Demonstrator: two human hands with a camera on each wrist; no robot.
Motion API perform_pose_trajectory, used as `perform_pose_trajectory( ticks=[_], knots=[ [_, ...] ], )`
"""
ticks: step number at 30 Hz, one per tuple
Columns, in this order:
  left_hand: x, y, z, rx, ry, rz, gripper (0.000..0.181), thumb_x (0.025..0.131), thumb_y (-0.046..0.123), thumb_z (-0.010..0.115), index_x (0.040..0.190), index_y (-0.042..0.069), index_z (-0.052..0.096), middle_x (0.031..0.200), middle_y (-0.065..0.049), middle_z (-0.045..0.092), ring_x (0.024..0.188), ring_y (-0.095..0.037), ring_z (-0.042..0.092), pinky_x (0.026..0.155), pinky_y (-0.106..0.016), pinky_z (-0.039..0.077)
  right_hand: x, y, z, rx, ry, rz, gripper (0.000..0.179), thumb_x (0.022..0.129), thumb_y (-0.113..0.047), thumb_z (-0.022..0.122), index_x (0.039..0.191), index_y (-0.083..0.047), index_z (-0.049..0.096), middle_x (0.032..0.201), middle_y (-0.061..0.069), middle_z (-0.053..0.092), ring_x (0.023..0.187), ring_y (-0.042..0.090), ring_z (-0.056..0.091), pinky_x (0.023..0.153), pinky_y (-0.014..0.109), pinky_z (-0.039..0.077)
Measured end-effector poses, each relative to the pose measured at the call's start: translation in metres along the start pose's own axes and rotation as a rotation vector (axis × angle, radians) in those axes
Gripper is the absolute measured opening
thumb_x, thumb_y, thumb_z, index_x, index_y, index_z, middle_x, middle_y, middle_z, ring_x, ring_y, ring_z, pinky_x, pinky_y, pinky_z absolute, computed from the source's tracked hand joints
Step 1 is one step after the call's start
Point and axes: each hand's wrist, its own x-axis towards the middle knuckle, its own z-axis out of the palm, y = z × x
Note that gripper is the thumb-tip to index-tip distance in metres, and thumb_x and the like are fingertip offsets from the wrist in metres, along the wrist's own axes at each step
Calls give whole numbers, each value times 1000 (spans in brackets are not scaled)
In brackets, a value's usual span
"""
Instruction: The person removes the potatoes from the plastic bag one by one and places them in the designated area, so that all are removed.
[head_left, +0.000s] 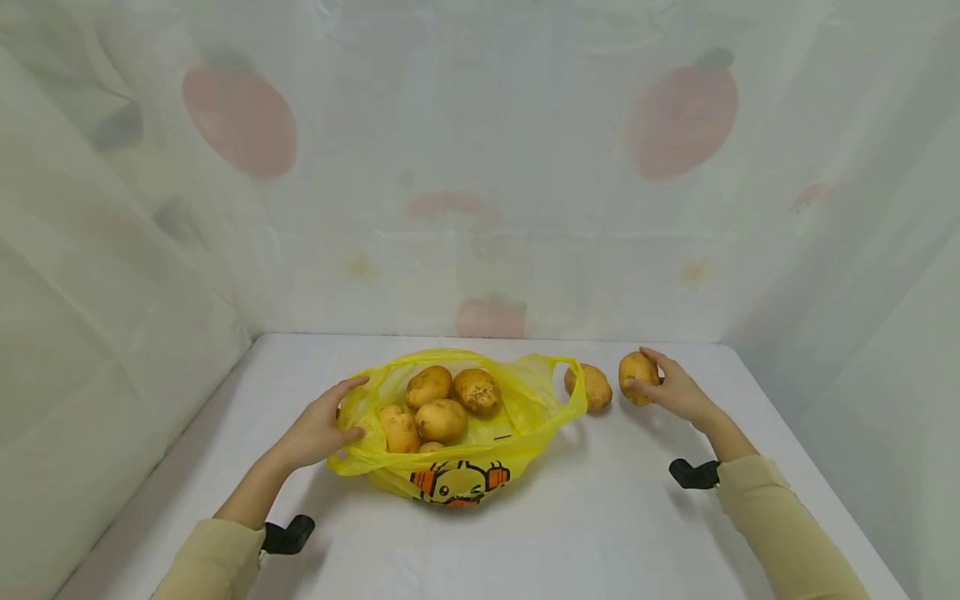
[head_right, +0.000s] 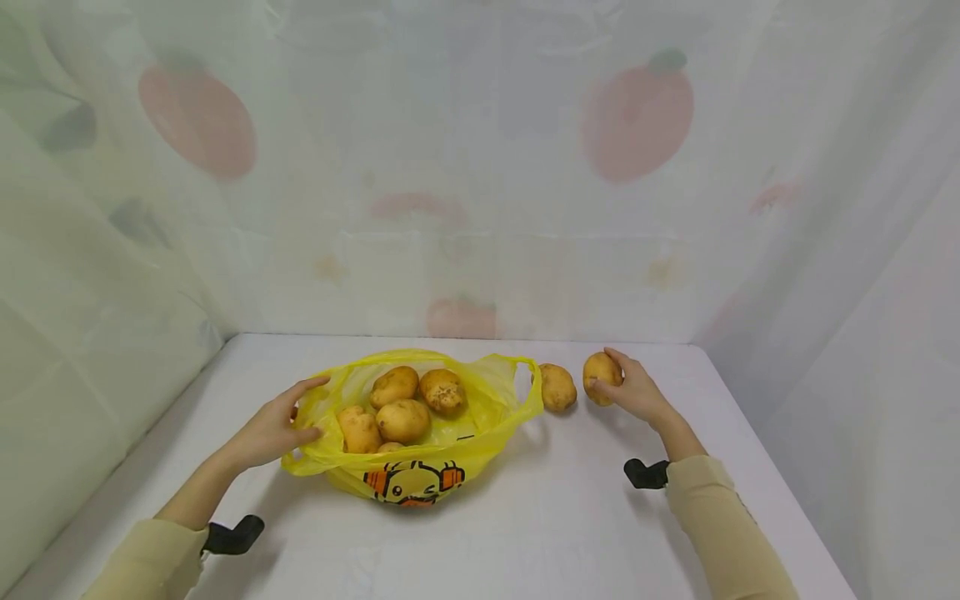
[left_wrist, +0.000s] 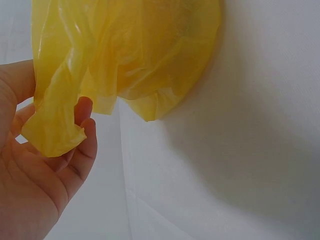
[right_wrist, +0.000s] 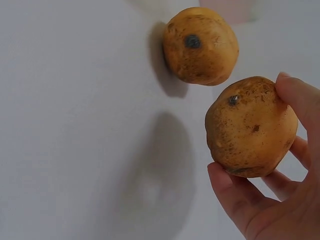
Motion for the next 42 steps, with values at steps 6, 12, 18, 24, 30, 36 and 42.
perform_pose_trajectory(
  ticks=[6,12,18,24,30,36,42],
  knots=[
    [1,-1,1,-4,1,13,74,78,6,67,142,10,31,144,-17,34,124,-40,39,95,-58,38,5,10,5,-45,25,-33,79,88,-34,60,144,4,19,141,30,27,125,43,31,99,59,32],
    [0,-3,2,-10,-5,1,75,79,6,67,143,11,30,144,-17,33,123,-39,40,94,-58,38,10,15,11,-108,34,-85,76,87,-30,62,141,8,24,138,31,32,126,46,32,102,61,26],
    [0,-2,2,-11,-1,11,74,78,5,66,142,10,30,143,-18,34,122,-39,41,94,-58,38,12,14,13,-163,31,-90,76,87,-30,61,140,10,24,138,34,29,124,48,31,100,63,26],
    [0,-3,3,-17,-8,14,75,78,5,67,143,10,30,144,-18,33,125,-39,38,95,-58,37,13,13,15,-170,22,-87,76,87,-29,61,139,11,24,138,35,29,125,49,29,101,62,25],
    [0,-4,3,-7,-3,28,74,78,5,67,143,10,30,144,-18,33,125,-38,37,95,-58,37,15,12,18,-176,23,-82,75,86,-28,62,139,10,25,138,35,28,125,49,29,101,62,25],
    [1,-4,3,-9,-5,24,75,78,5,67,143,10,30,144,-18,33,124,-39,38,95,-58,38,17,11,19,-189,24,-90,75,86,-29,63,139,9,27,137,34,30,123,48,31,100,62,27],
    [1,-6,3,-6,-6,15,75,78,6,67,143,12,30,144,-18,33,123,-39,40,94,-58,38,17,10,20,-204,6,-89,75,86,-31,62,139,9,26,137,35,30,122,47,32,99,61,29]
  ],
)
